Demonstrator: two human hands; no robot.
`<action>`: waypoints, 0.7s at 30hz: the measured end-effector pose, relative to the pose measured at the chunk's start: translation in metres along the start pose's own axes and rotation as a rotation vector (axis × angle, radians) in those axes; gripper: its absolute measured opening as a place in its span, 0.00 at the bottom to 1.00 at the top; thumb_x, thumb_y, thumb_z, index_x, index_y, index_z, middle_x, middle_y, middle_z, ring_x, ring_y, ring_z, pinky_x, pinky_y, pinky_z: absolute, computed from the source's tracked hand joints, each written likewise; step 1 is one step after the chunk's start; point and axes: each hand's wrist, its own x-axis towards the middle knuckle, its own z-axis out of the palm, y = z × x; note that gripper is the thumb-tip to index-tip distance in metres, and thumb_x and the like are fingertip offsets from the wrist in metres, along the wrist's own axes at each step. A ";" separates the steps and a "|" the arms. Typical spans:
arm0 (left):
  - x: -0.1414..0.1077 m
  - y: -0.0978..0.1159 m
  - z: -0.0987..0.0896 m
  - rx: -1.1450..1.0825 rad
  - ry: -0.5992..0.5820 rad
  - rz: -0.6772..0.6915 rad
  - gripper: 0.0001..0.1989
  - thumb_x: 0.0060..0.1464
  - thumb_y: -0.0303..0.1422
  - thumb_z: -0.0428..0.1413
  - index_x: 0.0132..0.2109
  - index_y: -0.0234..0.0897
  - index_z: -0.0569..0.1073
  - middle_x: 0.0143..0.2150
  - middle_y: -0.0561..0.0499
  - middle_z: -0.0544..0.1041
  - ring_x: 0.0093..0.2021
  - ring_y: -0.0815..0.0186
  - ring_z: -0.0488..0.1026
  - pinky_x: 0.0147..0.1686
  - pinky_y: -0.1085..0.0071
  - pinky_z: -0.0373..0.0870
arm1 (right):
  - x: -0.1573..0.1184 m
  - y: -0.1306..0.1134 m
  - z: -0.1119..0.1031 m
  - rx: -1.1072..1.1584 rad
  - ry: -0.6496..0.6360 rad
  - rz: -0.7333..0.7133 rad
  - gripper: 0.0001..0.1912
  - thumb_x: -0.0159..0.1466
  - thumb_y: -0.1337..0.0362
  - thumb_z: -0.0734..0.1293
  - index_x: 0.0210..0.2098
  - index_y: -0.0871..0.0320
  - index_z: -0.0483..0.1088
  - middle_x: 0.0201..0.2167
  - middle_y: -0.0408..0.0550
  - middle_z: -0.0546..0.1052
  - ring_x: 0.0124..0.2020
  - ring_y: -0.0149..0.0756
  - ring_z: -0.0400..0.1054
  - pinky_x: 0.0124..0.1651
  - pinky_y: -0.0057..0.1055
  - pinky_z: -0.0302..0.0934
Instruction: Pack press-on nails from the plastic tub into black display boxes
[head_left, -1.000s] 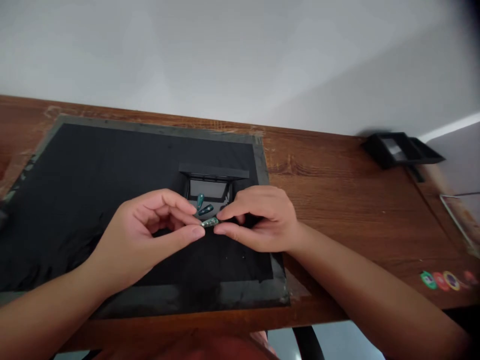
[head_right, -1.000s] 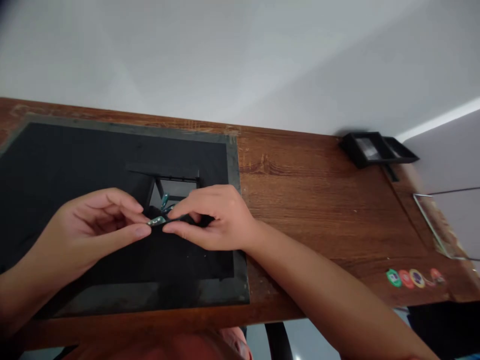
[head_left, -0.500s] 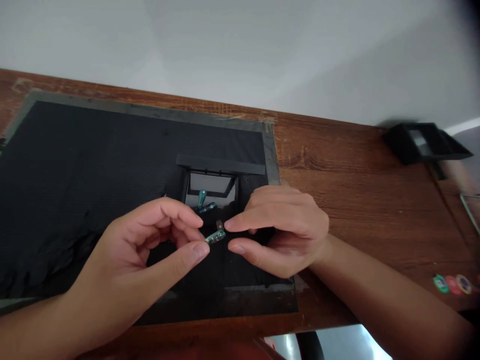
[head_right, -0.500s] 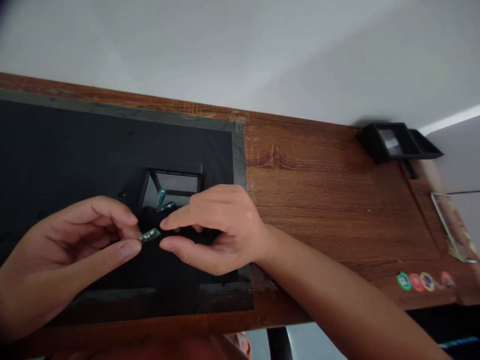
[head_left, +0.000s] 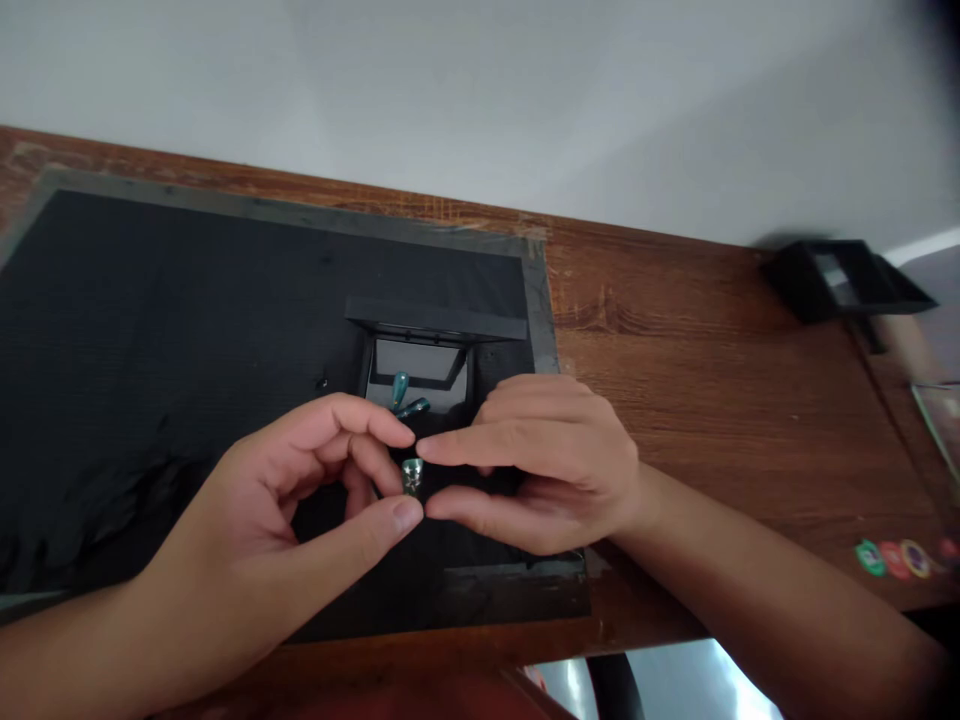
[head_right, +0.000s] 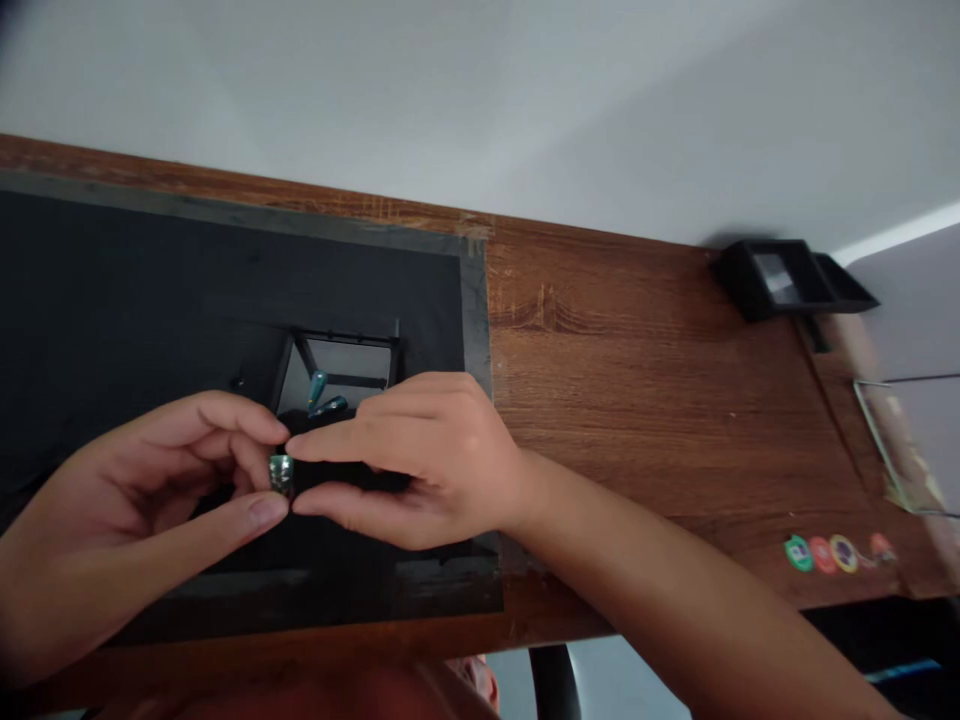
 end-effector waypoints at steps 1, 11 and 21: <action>0.000 0.000 0.000 0.000 -0.004 -0.010 0.11 0.57 0.31 0.64 0.47 0.45 0.75 0.28 0.58 0.75 0.27 0.73 0.73 0.28 0.82 0.74 | 0.000 0.000 0.001 0.009 0.009 -0.007 0.13 0.70 0.56 0.69 0.47 0.59 0.76 0.23 0.40 0.77 0.24 0.26 0.71 0.31 0.26 0.65; -0.002 -0.002 0.001 0.037 -0.043 -0.023 0.14 0.57 0.32 0.63 0.50 0.45 0.73 0.29 0.57 0.75 0.27 0.71 0.73 0.28 0.77 0.76 | -0.001 -0.003 0.003 -0.026 -0.017 -0.038 0.14 0.67 0.56 0.72 0.48 0.57 0.76 0.25 0.38 0.78 0.24 0.25 0.71 0.29 0.27 0.60; -0.004 -0.011 -0.005 0.428 0.037 0.208 0.21 0.58 0.34 0.63 0.58 0.50 0.71 0.33 0.58 0.75 0.29 0.70 0.71 0.31 0.73 0.71 | 0.001 0.001 -0.002 0.031 0.065 0.131 0.14 0.63 0.63 0.74 0.48 0.57 0.77 0.22 0.36 0.75 0.22 0.24 0.67 0.29 0.24 0.63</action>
